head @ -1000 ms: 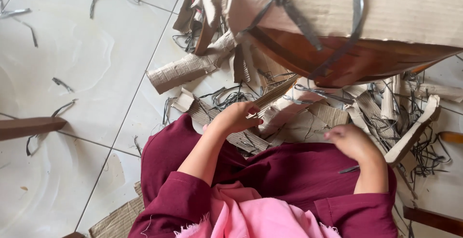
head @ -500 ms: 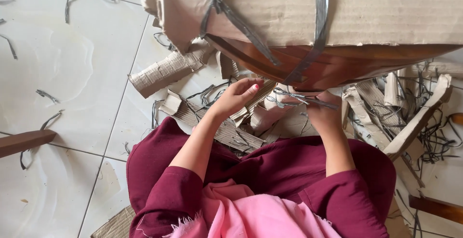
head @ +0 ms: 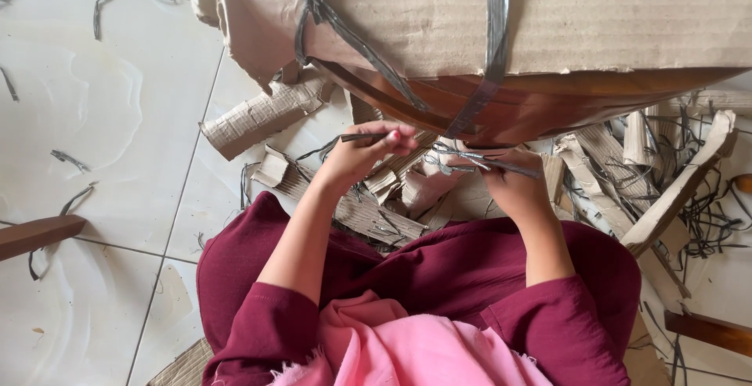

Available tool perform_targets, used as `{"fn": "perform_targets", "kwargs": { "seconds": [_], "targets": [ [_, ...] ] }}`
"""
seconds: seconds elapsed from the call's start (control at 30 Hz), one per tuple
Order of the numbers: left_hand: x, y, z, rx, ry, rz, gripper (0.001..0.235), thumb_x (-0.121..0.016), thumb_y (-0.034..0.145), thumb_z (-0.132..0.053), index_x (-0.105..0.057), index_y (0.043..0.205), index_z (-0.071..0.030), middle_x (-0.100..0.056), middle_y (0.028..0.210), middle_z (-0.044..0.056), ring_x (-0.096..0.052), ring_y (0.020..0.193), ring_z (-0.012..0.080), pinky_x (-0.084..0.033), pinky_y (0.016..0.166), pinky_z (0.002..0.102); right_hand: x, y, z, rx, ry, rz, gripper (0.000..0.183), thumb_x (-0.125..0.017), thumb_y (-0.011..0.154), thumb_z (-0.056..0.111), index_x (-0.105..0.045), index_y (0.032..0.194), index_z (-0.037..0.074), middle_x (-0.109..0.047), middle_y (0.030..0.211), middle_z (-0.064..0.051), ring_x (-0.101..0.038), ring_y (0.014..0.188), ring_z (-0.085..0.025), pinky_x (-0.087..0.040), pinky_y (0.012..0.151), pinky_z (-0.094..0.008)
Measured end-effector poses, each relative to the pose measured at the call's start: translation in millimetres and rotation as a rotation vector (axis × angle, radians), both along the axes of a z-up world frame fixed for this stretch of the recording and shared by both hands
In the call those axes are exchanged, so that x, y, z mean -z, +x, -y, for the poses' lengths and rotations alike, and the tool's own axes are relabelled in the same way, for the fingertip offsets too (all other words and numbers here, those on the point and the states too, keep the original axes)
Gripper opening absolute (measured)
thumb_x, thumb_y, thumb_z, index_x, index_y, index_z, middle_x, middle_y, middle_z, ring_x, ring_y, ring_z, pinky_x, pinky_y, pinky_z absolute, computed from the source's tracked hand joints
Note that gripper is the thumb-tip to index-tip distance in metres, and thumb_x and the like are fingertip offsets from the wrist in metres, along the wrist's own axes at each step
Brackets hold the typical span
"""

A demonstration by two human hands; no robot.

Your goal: Wrapping wooden furniture legs with cardboard and securing them with plastic strapping for transport

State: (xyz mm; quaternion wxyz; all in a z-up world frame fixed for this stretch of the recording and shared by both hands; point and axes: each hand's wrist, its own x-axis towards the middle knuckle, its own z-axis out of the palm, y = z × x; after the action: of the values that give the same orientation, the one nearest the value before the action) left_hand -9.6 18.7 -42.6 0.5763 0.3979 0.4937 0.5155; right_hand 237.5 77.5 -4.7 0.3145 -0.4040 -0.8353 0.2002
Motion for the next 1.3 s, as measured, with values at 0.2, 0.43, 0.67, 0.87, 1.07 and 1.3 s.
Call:
{"fn": "perform_targets", "kwargs": {
  "seconds": [0.2,0.43,0.67,0.87,1.07,1.3],
  "targets": [
    [0,1,38,-0.016,-0.174,-0.289,0.028,-0.057,0.103,-0.018,-0.073,0.126,-0.014,-0.082,0.094,0.004,-0.079,0.085,0.0091,-0.046,0.064,0.012,50,35,13,-0.028,0.288,0.18,0.011,-0.079,0.092,0.021,-0.075,0.085,0.013,-0.069,0.07,-0.008,-0.071,0.069,-0.031,-0.056,0.059,-0.041],
    [-7,10,47,0.004,-0.341,-0.576,0.033,-0.054,0.102,-0.039,-0.077,0.082,-0.026,-0.072,0.062,-0.008,-0.07,0.066,0.0136,-0.052,0.066,0.025,63,32,23,-0.014,0.412,0.226,0.008,-0.07,0.099,0.023,-0.074,0.096,0.017,-0.067,0.073,-0.001,-0.072,0.07,-0.024,-0.06,0.063,-0.036],
    [-7,13,48,0.119,0.002,-0.677,0.022,-0.054,0.099,-0.026,-0.069,0.086,-0.018,-0.064,0.079,0.007,-0.066,0.078,0.0307,-0.054,0.072,0.037,44,26,42,-0.056,0.318,0.221,0.006,-0.069,0.098,0.017,-0.074,0.097,0.013,-0.071,0.074,-0.005,-0.073,0.07,-0.027,-0.06,0.061,-0.038],
    [-27,22,56,0.121,0.597,-1.024,0.012,-0.061,0.092,-0.008,-0.069,0.095,-0.016,-0.054,0.115,0.007,-0.054,0.11,0.0312,-0.048,0.085,0.041,25,15,52,-0.115,0.208,0.214,0.006,-0.07,0.095,0.01,-0.074,0.099,0.008,-0.072,0.075,-0.012,-0.074,0.072,-0.033,-0.06,0.062,-0.042],
    [-25,41,55,0.114,0.849,-1.018,0.009,-0.062,0.099,-0.012,-0.071,0.098,-0.013,-0.064,0.107,0.005,-0.06,0.113,0.0252,-0.047,0.097,0.036,22,16,58,-0.196,0.215,0.212,0.005,-0.068,0.095,0.01,-0.073,0.096,0.01,-0.071,0.076,-0.008,-0.074,0.075,-0.029,-0.059,0.063,-0.038],
    [-26,54,53,0.061,0.837,-0.76,0.022,-0.047,0.108,-0.017,-0.068,0.104,-0.012,-0.067,0.107,0.004,-0.067,0.114,0.0245,-0.048,0.109,0.042,25,19,65,-0.242,0.269,0.119,0.019,-0.071,0.098,0.017,-0.067,0.08,0.01,-0.061,0.064,-0.005,-0.068,0.061,-0.028,-0.055,0.052,-0.035]
  ]
}}
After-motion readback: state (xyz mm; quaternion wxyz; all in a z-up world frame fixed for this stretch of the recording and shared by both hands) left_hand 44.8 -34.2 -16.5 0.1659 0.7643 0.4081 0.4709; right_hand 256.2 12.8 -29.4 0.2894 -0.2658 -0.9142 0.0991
